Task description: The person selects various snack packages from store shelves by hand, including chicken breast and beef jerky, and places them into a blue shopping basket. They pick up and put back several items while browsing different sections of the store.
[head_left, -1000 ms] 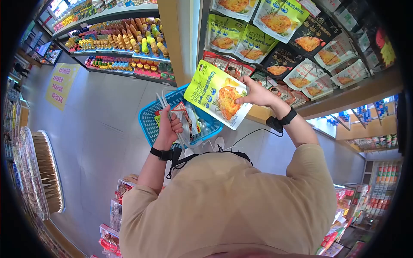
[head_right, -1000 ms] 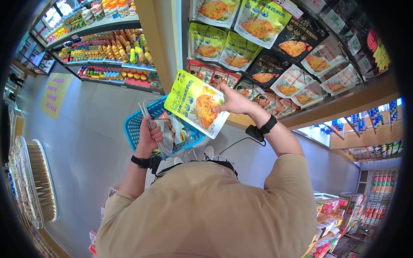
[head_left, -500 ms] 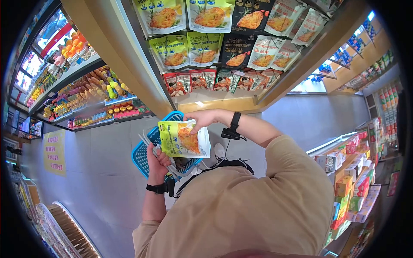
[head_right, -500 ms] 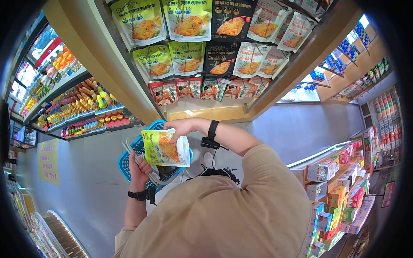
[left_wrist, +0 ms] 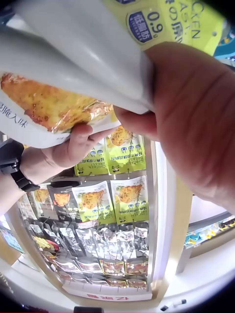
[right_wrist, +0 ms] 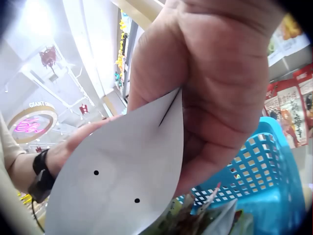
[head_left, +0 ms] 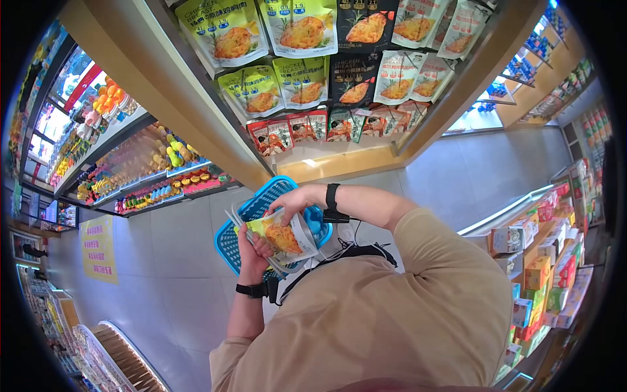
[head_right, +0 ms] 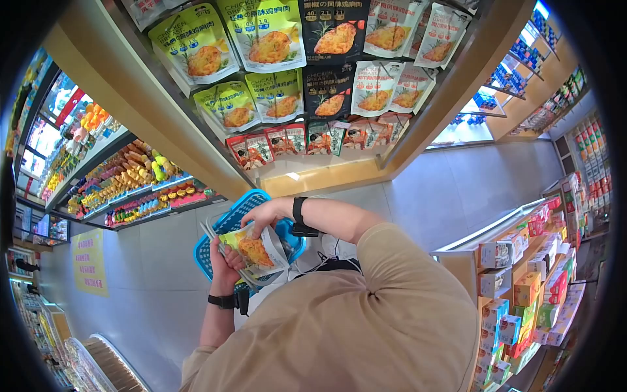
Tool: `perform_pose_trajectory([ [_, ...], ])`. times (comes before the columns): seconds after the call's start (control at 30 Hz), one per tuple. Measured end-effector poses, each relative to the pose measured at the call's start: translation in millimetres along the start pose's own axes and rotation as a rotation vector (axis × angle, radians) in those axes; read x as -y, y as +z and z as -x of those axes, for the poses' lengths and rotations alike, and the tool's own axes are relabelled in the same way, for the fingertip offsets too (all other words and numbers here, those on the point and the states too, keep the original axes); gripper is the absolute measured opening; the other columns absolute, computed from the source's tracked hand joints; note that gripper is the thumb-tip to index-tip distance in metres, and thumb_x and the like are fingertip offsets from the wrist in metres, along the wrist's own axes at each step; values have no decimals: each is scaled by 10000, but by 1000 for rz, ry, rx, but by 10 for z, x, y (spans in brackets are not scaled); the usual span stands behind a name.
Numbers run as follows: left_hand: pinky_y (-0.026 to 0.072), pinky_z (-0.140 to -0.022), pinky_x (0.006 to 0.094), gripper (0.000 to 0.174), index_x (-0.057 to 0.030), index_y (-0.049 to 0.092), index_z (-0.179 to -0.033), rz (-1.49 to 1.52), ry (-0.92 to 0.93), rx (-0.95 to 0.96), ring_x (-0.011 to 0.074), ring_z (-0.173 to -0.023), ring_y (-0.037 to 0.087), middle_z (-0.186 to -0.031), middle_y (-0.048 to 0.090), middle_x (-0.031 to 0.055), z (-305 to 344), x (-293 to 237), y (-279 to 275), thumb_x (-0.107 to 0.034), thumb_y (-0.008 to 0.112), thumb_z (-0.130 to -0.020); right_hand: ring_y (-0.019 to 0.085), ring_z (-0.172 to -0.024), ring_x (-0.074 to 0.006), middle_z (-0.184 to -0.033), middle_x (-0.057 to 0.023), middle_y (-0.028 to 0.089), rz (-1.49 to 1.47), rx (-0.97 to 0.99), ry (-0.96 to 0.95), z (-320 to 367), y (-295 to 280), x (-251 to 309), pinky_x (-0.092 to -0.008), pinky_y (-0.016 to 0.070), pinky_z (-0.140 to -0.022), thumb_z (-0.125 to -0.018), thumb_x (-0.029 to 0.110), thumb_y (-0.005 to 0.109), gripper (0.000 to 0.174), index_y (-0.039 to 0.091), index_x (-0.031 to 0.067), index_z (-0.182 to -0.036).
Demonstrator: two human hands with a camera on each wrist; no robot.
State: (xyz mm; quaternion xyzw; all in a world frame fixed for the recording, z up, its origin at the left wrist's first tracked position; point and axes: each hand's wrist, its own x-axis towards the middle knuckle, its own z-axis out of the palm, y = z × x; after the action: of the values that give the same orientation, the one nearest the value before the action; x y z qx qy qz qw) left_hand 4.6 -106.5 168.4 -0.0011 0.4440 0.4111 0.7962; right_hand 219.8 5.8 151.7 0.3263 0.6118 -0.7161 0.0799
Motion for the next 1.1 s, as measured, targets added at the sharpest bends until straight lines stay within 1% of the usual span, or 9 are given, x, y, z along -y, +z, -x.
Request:
perform_pose_trajectory([
  [0.17,228,-368,235,531,-187,360,-603,48,-11,24,77,-360,236,-456,244,-80,-42,56,54,-599,507,-904,634,-1003,-205,-1234,-87,557,218,-20,-186,-40,-51,-122,-370,570,-712,-806,190,771,596,492,151,-1332],
  [0.33,220,-369,234,537,-192,342,-594,3,-30,30,72,-373,222,-469,227,-85,-125,121,195,-597,519,-899,656,-912,-203,-1105,-84,631,228,-75,-134,83,-209,-234,-347,554,-667,-790,190,766,576,541,161,-1320],
  [0.43,211,-374,234,539,-196,330,-594,-10,-26,5,70,-385,205,-486,202,-85,-115,137,245,-595,538,-890,654,-931,-199,-1100,-95,652,167,-108,-21,317,-333,-217,-341,543,-710,-776,213,773,560,573,131,-1293],
  [0.5,207,-377,235,539,-196,330,-595,-3,-22,4,70,-388,202,-489,198,-84,-119,151,245,-596,542,-887,627,-940,-180,-1045,-83,677,348,-197,-117,316,-416,-366,-321,501,-811,-789,196,767,479,611,74,-1226],
  [0.67,211,-377,240,530,-199,331,-594,-10,-37,-37,70,-389,205,-489,194,-86,-212,245,294,-584,546,-888,619,-983,-164,-1088,-85,679,241,-230,-96,389,-183,-177,-315,495,-837,-779,194,760,482,625,58,-1221],
  [0.8,215,-373,235,527,-201,327,-589,25,-76,4,66,-385,209,-484,205,-85,-290,276,299,-574,545,-890,636,-874,-166,-1043,-79,680,230,-172,-257,29,-121,-375,-323,522,-647,-732,204,748,524,630,61,-1222],
  [0.9,219,-369,235,523,-200,332,-593,12,-64,33,67,-379,209,-480,209,-84,-310,300,285,-575,539,-893,630,-976,-172,-1119,-88,683,210,-202,-137,-26,-50,-346,-328,502,-836,-757,178,734,520,625,71,-1254],
  [1.03,222,-367,238,522,-198,343,-603,-58,-53,-2,71,-372,211,-477,206,-82,-322,365,355,-590,523,-897,669,-947,-279,-1124,-142,682,409,-196,-91,-293,84,-419,-382,524,-789,-737,190,734,465,664,66,-1179],
  [1.1,221,-367,239,522,-199,342,-601,-77,-59,1,71,-370,212,-474,206,-82,-329,405,375,-590,518,-899,664,-948,-335,-1074,-196,670,433,-240,-60,-311,136,-388,-414,522,-777,-762,147,687,453,573,54,-1190],
])
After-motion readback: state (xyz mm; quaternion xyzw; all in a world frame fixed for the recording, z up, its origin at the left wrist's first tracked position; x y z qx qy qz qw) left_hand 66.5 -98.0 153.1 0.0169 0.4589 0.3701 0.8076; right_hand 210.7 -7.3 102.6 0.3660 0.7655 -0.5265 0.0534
